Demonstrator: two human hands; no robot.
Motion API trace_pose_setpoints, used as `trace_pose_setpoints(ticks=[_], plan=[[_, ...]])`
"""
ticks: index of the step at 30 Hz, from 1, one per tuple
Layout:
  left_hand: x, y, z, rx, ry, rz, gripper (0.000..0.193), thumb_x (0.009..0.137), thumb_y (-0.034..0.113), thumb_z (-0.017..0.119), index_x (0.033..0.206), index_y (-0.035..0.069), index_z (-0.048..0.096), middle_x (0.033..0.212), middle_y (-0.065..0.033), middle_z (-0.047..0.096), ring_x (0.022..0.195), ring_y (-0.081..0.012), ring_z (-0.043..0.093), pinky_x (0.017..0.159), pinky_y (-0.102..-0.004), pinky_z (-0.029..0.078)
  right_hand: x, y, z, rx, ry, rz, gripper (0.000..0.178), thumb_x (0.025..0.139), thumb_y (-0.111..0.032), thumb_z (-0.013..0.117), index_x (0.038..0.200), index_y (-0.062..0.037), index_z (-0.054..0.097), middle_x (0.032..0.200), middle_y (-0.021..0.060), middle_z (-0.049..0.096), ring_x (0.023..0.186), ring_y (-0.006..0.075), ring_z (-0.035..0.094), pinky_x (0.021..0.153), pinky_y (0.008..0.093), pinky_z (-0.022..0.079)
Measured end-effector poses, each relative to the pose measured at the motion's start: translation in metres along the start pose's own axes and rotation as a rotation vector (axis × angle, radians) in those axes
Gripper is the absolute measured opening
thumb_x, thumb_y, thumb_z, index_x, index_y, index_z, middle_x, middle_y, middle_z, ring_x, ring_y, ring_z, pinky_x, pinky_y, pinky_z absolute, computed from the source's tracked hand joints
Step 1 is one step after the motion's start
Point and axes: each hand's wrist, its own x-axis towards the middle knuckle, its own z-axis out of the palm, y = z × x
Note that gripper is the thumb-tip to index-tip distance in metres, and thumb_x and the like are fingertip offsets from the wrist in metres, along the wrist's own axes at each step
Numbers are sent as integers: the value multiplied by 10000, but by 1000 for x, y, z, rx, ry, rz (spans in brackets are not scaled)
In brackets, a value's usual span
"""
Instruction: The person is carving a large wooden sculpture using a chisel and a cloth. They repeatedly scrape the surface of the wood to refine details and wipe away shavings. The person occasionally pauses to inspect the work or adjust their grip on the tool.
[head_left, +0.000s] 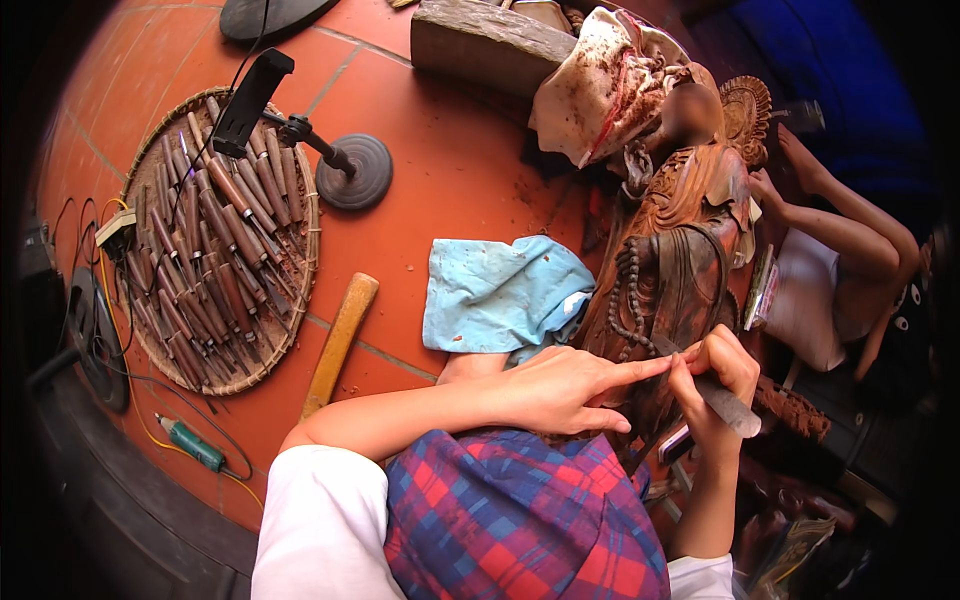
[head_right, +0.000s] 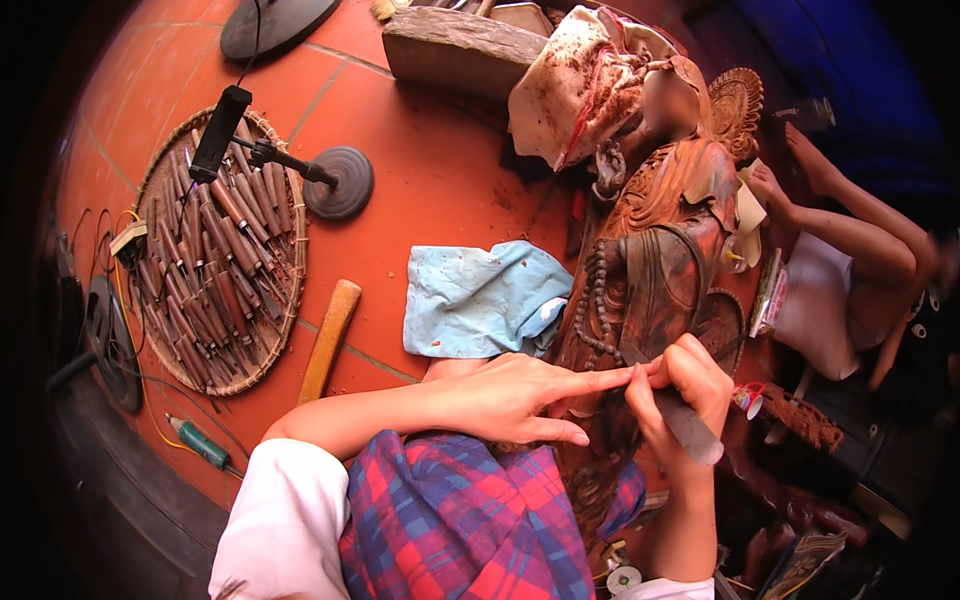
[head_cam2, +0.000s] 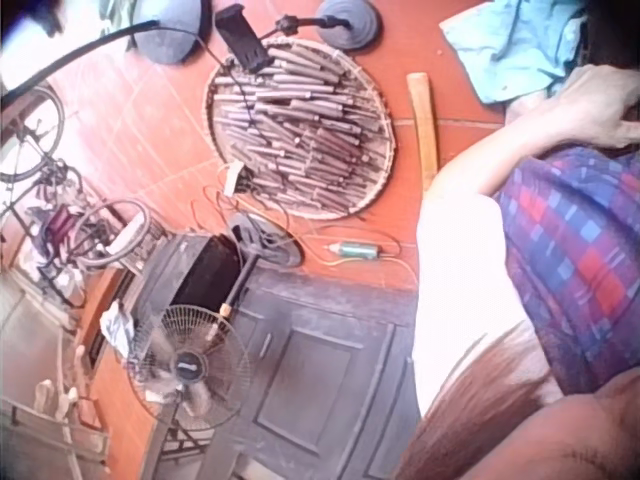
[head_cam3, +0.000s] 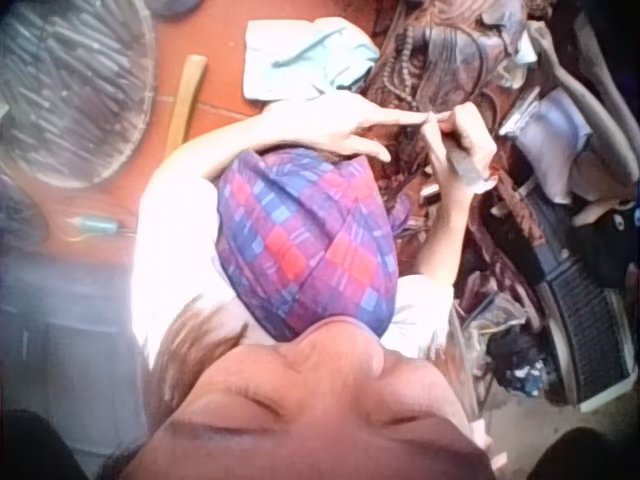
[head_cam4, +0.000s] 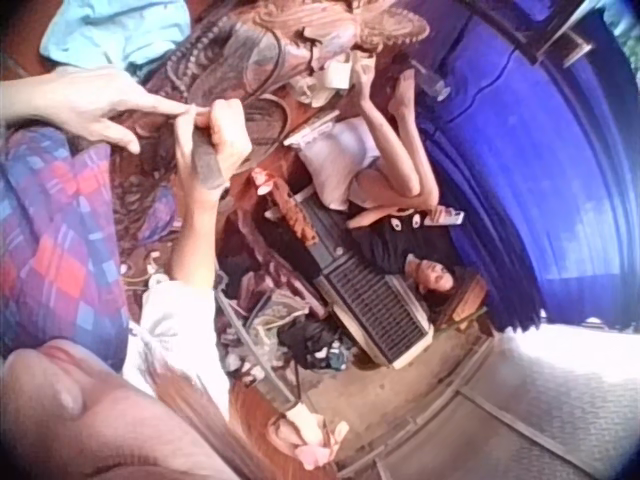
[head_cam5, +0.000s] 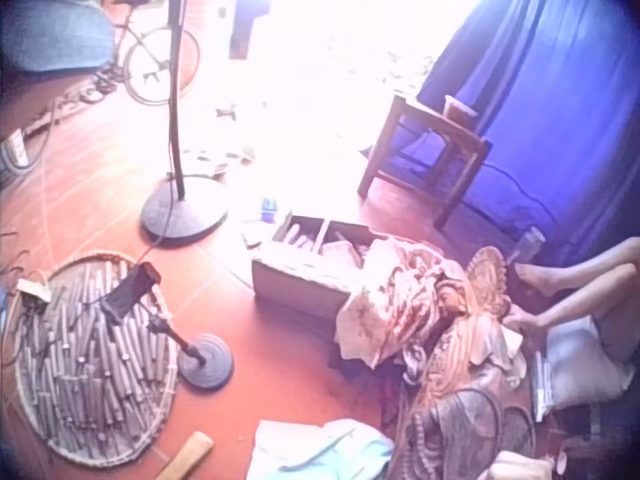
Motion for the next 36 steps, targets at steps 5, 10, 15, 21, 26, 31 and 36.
trace_pose_setpoints(ticks=[5, 10, 15, 21, 26, 31, 36], plan=[[8, 1, -8, 45, 86, 25, 773, 886, 430, 653, 1530, 213, 285, 816, -103, 656, 731, -301, 657, 616, -417, 491, 3, 0, 12, 4, 125, -16, 257, 714, 82, 684, 635, 14, 450, 630, 79, 499, 576, 164, 536, 551, 275, 420], [3, 4, -12, 13, 23, -17, 759, 907, 439, 638, 1532, 195, 285, 980, -163, 661, 750, -298, 644, 676, -403, 510, 13, -8, 4, -37, 48, -3, 263, 712, 91, 683, 638, 7, 444, 630, 79, 495, 574, 160, 525, 552, 271, 418], [1, 10, -4, -51, -58, -66, 783, 903, 444, 640, 1541, 195, 263, 831, -128, 623, 720, -272, 642, 650, -389, 505, -6, 6, 3, 58, 49, 45, 264, 721, 93, 686, 645, 19, 445, 621, 64, 479, 584, 136, 489, 563, 269, 397], [8, 5, -9, 5, 79, -18, 779, 902, 446, 645, 1543, 229, 259, 810, -111, 616, 693, -258, 631, 626, -383, 497, 1, 5, 16, 98, 190, 46, 273, 735, 96, 686, 650, 14, 440, 646, 52, 476, 597, 125, 491, 578, 261, 399], [5, 13, -15, -97, 45, -24, 762, 887, 406, 658, 1530, 232, 288, 751, -87, 617, 681, -273, 631, 589, -403, 473, 5, -6, 8, 62, 152, 181, 274, 743, 94, 677, 653, 2, 436, 653, 53, 478, 637, 131, 546, 615, 253, 427], [3, 4, 1, -124, -1, -24, 803, 881, 399, 669, 1546, 270, 238, 712, -88, 613, 638, -266, 626, 587, -403, 475, -13, 7, 12, 110, 162, 57, 270, 753, 79, 685, 663, 13, 440, 653, 53, 486, 596, 113, 463, 583, 262, 394], [18, 8, -19, -18, 141, -5, 801, 862, 390, 688, 1531, 217, 283, 729, -105, 624, 668, -284, 636, 586, -410, 478, 15, -1, 20, 119, 285, 137, 281, 766, 83, 689, 662, 5, 440, 661, 54, 501, 631, 109, 485, 616, 247, 399]])
